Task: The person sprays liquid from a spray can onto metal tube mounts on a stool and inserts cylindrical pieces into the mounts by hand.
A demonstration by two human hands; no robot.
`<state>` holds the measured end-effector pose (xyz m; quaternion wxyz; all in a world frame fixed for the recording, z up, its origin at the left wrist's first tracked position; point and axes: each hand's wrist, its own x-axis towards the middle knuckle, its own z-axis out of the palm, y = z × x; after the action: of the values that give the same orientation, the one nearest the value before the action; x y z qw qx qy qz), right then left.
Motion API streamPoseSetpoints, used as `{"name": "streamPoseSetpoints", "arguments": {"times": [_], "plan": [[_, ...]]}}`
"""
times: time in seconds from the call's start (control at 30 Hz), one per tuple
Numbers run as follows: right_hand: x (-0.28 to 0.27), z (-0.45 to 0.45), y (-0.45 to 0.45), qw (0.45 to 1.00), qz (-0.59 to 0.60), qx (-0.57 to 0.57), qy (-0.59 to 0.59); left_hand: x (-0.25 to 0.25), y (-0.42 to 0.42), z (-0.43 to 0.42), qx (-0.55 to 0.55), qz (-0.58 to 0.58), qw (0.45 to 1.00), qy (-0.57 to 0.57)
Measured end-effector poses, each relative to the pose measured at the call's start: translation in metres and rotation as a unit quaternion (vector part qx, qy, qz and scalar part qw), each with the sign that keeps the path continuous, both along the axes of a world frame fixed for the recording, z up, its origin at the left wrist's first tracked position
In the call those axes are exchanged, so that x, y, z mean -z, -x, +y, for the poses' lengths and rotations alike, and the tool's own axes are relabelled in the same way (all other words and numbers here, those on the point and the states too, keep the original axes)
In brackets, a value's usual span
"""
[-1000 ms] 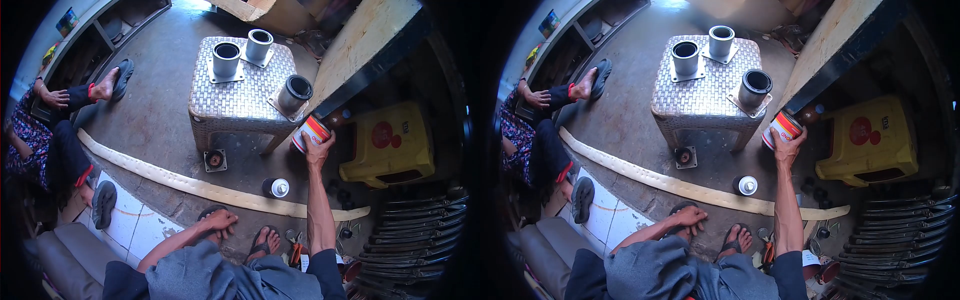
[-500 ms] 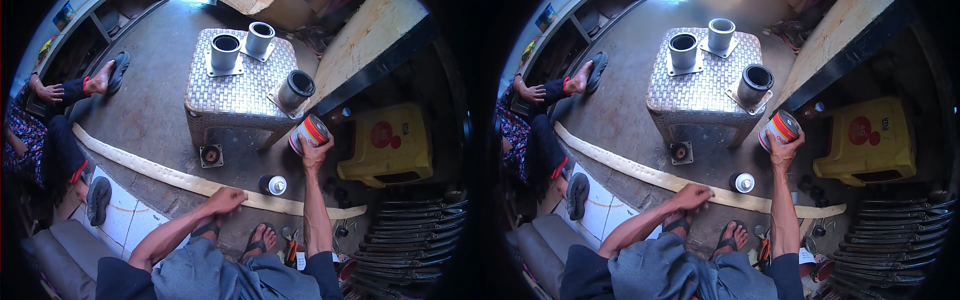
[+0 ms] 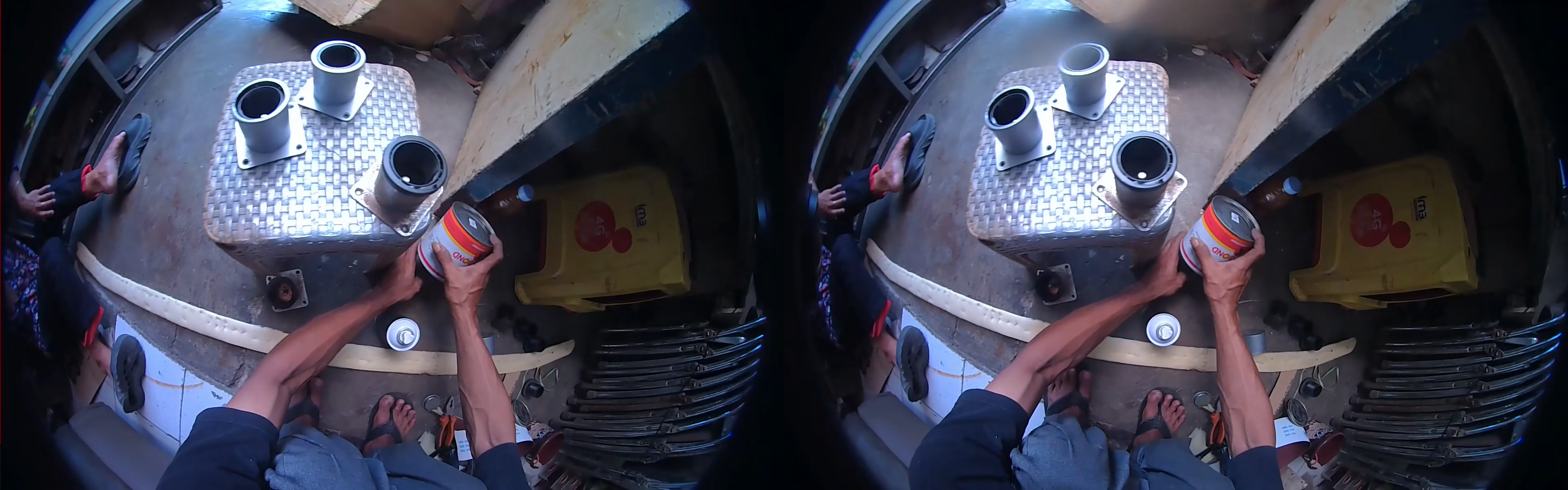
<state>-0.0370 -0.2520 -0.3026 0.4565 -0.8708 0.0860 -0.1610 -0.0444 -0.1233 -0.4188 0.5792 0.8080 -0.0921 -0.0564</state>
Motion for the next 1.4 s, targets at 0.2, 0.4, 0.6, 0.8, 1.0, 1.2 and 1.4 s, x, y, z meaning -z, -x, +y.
{"name": "streamPoseSetpoints", "arguments": {"times": [0.2,0.4,0.6,0.8,1.0,1.2,1.4], "plan": [[-0.001,0.002,-0.006,1.0,-0.003,-0.003,-0.001,0.01,-0.02,-0.03,-0.122,0.01,0.983,0.135],[0.008,-0.004,-0.012,0.999,-0.014,-0.017,0.035,0.036,-0.034,-0.041,-0.174,0.023,0.974,0.143],[0.009,-0.005,-0.013,0.998,-0.033,-0.035,0.035,0.035,-0.034,-0.042,-0.175,-0.01,0.981,0.085],[-0.006,0.0,-0.011,0.999,0.0,-0.031,0.019,0.005,-0.033,-0.032,-0.135,-0.02,0.981,0.139],[-0.011,-0.002,-0.02,0.999,0.008,-0.02,0.04,0.041,-0.034,-0.039,-0.155,-0.074,0.983,0.067],[-0.013,-0.001,-0.022,0.997,0.017,-0.016,0.072,0.047,-0.033,-0.04,-0.15,-0.027,0.978,0.143],[-0.012,-0.003,-0.022,0.997,0.015,-0.017,0.073,0.07,-0.033,-0.047,-0.163,-0.04,0.982,0.089]]}}
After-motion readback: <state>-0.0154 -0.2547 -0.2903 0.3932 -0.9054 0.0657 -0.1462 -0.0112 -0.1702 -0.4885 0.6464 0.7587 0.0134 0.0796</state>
